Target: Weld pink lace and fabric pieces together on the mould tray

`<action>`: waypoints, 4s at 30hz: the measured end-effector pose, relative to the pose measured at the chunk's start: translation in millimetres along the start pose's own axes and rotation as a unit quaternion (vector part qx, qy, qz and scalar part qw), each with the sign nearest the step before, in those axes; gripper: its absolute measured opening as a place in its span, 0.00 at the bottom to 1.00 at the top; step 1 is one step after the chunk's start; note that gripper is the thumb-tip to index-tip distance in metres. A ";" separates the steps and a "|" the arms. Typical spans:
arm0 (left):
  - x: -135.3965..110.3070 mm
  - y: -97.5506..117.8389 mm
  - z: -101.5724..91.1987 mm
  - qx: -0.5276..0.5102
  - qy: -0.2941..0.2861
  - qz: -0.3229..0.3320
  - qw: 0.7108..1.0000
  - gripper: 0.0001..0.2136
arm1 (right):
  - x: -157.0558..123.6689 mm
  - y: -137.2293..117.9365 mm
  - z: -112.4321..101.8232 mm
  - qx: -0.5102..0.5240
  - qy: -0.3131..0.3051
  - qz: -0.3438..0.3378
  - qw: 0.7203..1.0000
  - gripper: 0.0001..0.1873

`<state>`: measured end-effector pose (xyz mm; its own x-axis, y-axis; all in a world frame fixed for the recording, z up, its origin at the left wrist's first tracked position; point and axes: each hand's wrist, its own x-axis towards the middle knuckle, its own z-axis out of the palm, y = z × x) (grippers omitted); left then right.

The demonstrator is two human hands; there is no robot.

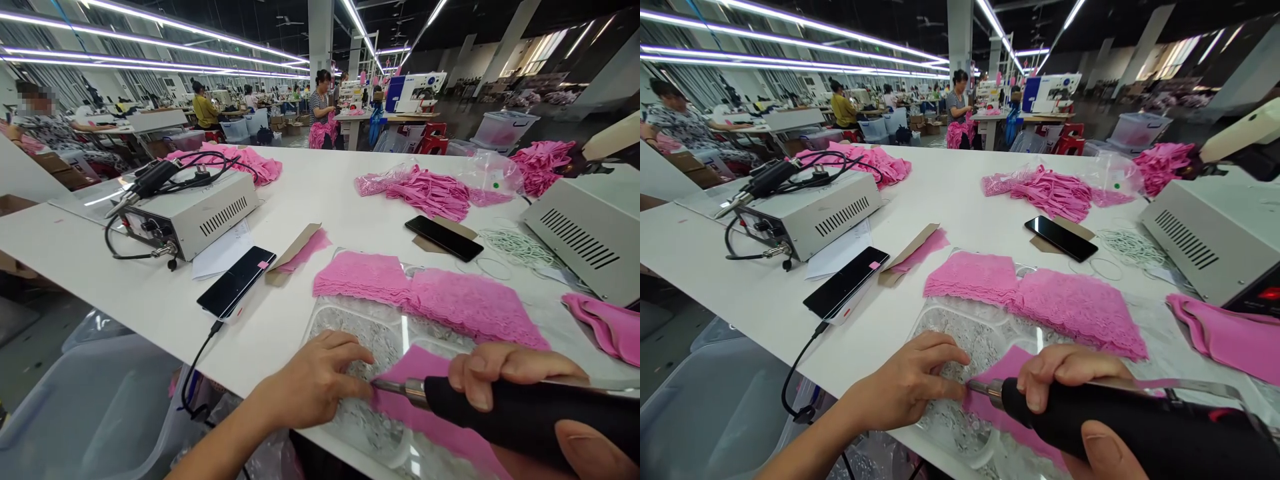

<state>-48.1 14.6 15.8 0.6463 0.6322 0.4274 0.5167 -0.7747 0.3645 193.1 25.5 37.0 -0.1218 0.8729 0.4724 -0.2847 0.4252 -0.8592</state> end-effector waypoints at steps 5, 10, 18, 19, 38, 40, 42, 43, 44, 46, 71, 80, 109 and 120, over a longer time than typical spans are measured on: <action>-0.4 0.0 0.9 0.000 0.007 0.006 1.000 0.21 | 7.3 -6.7 4.1 0.007 -0.014 -0.005 1.000 0.10; 1.2 2.3 -3.4 -0.022 0.037 0.005 0.999 0.20 | 19.3 -17.4 -17.6 0.018 0.054 0.012 0.998 0.10; 28.9 25.0 4.2 0.011 0.031 0.025 0.999 0.12 | 43.0 -24.4 -40.4 0.020 0.204 0.020 0.979 0.07; 31.8 26.5 6.6 0.024 0.026 0.028 0.999 0.11 | 44.1 -21.5 -39.0 0.029 0.203 0.021 0.978 0.08; 32.9 19.7 19.2 0.099 -0.030 0.022 0.994 0.15 | 44.1 -7.0 -32.4 0.025 0.123 -0.009 0.992 0.07; 32.9 19.5 19.4 0.099 -0.032 0.023 0.994 0.15 | 44.1 -7.5 -32.1 0.023 0.119 -0.012 0.993 0.07; 32.7 19.4 20.0 0.099 -0.032 0.023 0.994 0.15 | 44.1 -7.8 -32.2 0.021 0.119 -0.012 0.993 0.08; 32.7 19.4 20.3 0.099 -0.031 0.024 0.994 0.16 | 44.0 -7.9 -32.4 0.019 0.120 -0.012 0.993 0.08; 32.7 19.3 20.5 0.099 -0.031 0.024 0.994 0.16 | 43.9 -7.8 -32.6 0.015 0.121 -0.013 0.992 0.08; 33.1 19.5 20.2 0.098 -0.035 0.023 0.994 0.16 | 43.9 -7.7 -32.9 0.004 0.124 -0.017 0.992 0.08; -3.1 30.7 10.9 0.114 -0.001 0.011 0.993 0.13 | 38.6 -10.2 -26.0 0.021 0.135 0.028 0.990 0.04; -7.4 32.9 7.3 0.123 0.011 0.017 0.992 0.15 | 35.7 -13.1 -20.9 0.040 0.132 0.035 0.990 0.07; -26.1 33.4 5.5 0.145 -0.002 0.011 0.989 0.15 | 26.8 -11.4 -5.1 0.042 0.035 0.025 0.998 0.08; -28.7 19.4 12.8 0.183 0.051 0.061 0.980 0.16 | 29.5 -8.5 -2.2 0.073 0.039 0.005 0.997 0.06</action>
<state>-49.5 -18.8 0.0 0.6661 0.5174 0.5372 0.6173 -0.7867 -0.0077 194.0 48.2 57.9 -0.0518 0.8951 0.4428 -0.4206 0.3826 -0.8226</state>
